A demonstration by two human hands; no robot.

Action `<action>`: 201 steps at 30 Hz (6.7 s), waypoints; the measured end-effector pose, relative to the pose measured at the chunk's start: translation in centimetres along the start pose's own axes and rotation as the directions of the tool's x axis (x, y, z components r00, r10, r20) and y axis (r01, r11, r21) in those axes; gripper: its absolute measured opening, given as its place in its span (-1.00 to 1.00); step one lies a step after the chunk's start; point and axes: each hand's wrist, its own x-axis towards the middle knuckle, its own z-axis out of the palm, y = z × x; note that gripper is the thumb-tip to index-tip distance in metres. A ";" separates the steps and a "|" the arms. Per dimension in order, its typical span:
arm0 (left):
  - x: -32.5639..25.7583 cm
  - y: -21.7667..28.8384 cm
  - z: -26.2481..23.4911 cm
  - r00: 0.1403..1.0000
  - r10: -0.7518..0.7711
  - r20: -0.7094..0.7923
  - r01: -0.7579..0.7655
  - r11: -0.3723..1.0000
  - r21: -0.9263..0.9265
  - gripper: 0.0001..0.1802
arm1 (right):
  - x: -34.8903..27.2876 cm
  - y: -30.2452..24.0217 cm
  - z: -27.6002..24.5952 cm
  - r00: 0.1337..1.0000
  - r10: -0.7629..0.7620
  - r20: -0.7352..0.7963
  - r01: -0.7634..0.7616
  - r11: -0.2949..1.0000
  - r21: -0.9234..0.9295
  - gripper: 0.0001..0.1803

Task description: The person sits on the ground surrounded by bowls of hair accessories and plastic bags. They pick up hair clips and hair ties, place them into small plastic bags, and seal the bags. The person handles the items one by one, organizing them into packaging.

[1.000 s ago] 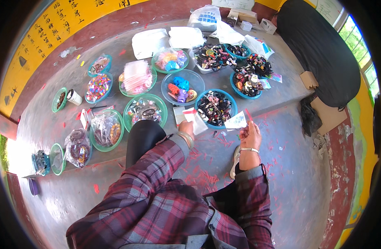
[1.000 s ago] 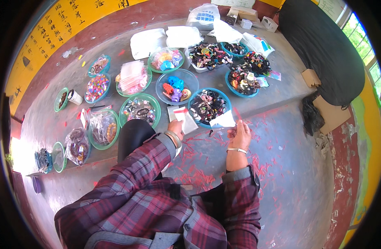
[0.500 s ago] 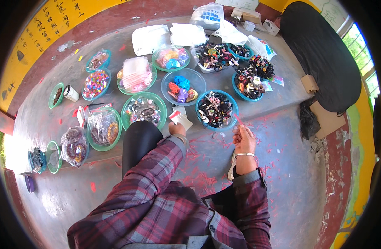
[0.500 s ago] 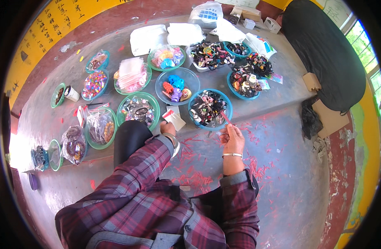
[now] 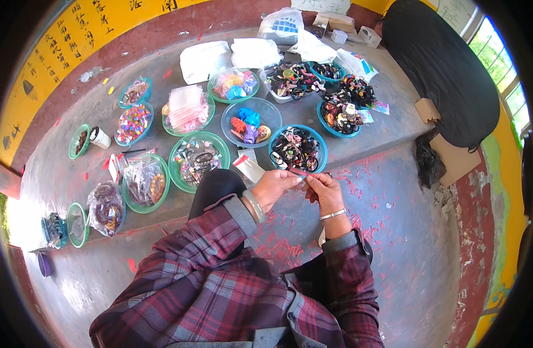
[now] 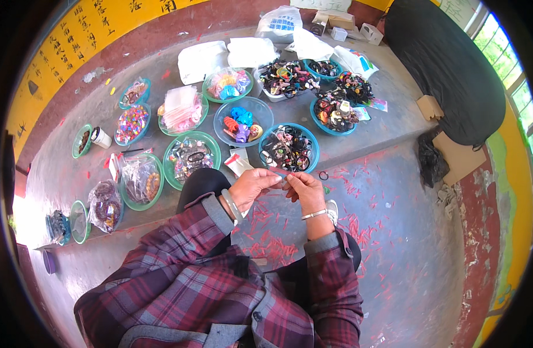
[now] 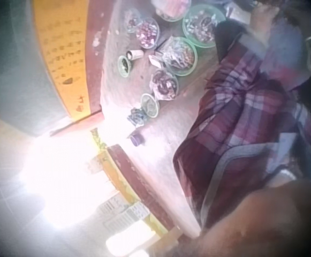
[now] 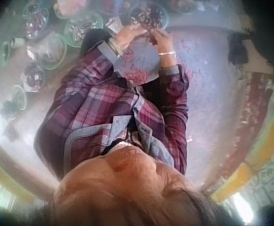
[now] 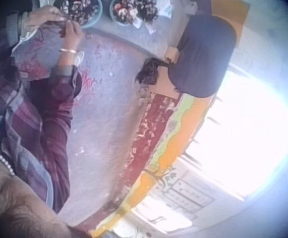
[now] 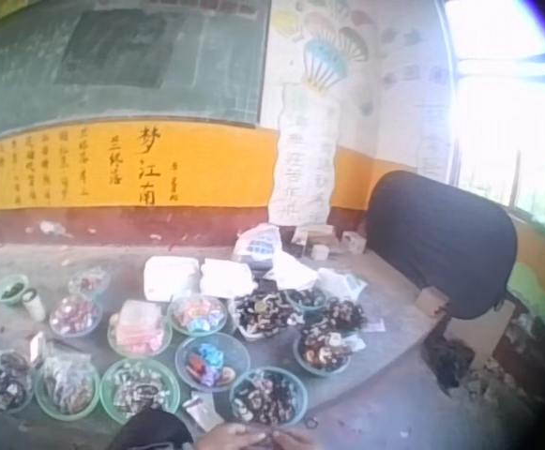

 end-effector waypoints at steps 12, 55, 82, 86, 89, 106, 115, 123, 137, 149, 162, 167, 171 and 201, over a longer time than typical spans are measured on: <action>-0.4 -0.9 0.3 0.999 -0.001 -0.034 0.001 1.000 0.013 -0.79 | -0.3 -0.3 -1.2 0.997 0.010 -0.072 -0.014 0.999 -0.048 -0.74; 0.6 -3.1 -1.7 0.971 0.235 0.041 -0.206 0.737 0.644 -0.83 | 0.3 0.4 -2.2 0.990 0.078 0.113 -0.039 0.949 -0.312 -0.85; 0.3 -2.4 -1.8 0.995 0.082 0.063 -0.103 0.765 0.636 -0.85 | 0.0 0.4 -2.3 0.983 0.062 0.171 0.008 0.926 -0.378 -0.85; 0.7 -3.1 -2.2 0.991 0.097 0.097 -0.137 0.758 0.638 -0.83 | 0.3 1.0 -2.5 0.975 0.044 0.218 0.054 0.905 -0.422 -0.86; 0.6 -3.2 -2.0 0.989 0.103 0.110 -0.149 0.766 0.626 -0.82 | 0.3 1.1 -2.6 0.971 0.031 0.238 0.083 0.887 -0.454 -0.85; -0.1 -2.1 -1.2 0.993 0.036 0.112 -0.099 0.770 0.630 -0.85 | -0.1 0.8 -2.5 0.961 0.010 0.276 0.159 0.799 -0.580 -0.82; 0.5 -3.3 -1.9 0.992 0.017 0.124 -0.090 0.783 0.616 -0.79 | -0.1 1.2 -2.6 0.947 0.098 0.305 0.135 0.741 -0.658 -0.80; 0.1 -3.0 -1.4 0.994 -0.044 0.097 -0.011 0.865 0.502 -0.82 | -0.5 0.3 -2.1 0.944 0.149 0.295 0.139 0.631 -0.763 -0.78; 0.2 -2.5 -1.7 0.999 -0.007 0.054 -0.013 0.928 0.373 -0.85 | 0.0 1.6 -1.6 0.991 -0.096 0.098 0.137 0.718 -0.682 -0.78; 0.4 -3.9 -0.9 0.962 0.265 0.063 -0.243 0.731 0.637 -0.80 | -1.1 1.6 0.2 0.913 -0.363 0.188 0.339 0.415 -0.845 -0.86; 0.8 -4.7 -0.6 0.839 0.531 -0.114 -0.367 0.709 0.603 -0.79 | -2.0 0.8 2.9 0.627 -0.693 0.355 0.513 0.025 -0.858 -0.91; 0.1 -3.9 -0.3 0.805 0.592 -0.028 -0.372 0.542 0.753 -0.80 | -2.1 0.7 3.0 0.626 -0.724 0.289 0.476 0.062 -0.877 -0.92; 0.1 -4.1 -1.0 0.836 0.545 -0.060 -0.351 0.616 0.705 -0.80 | -2.0 0.3 3.1 0.708 -0.672 0.218 0.467 0.214 -0.858 -0.92; 3.9 7.4 -8.6 0.905 0.209 -0.370 -0.268 0.957 -0.115 -0.78 | 15.2 10.7 3.7 0.951 -0.279 0.130 0.146 0.038 -0.988 -0.75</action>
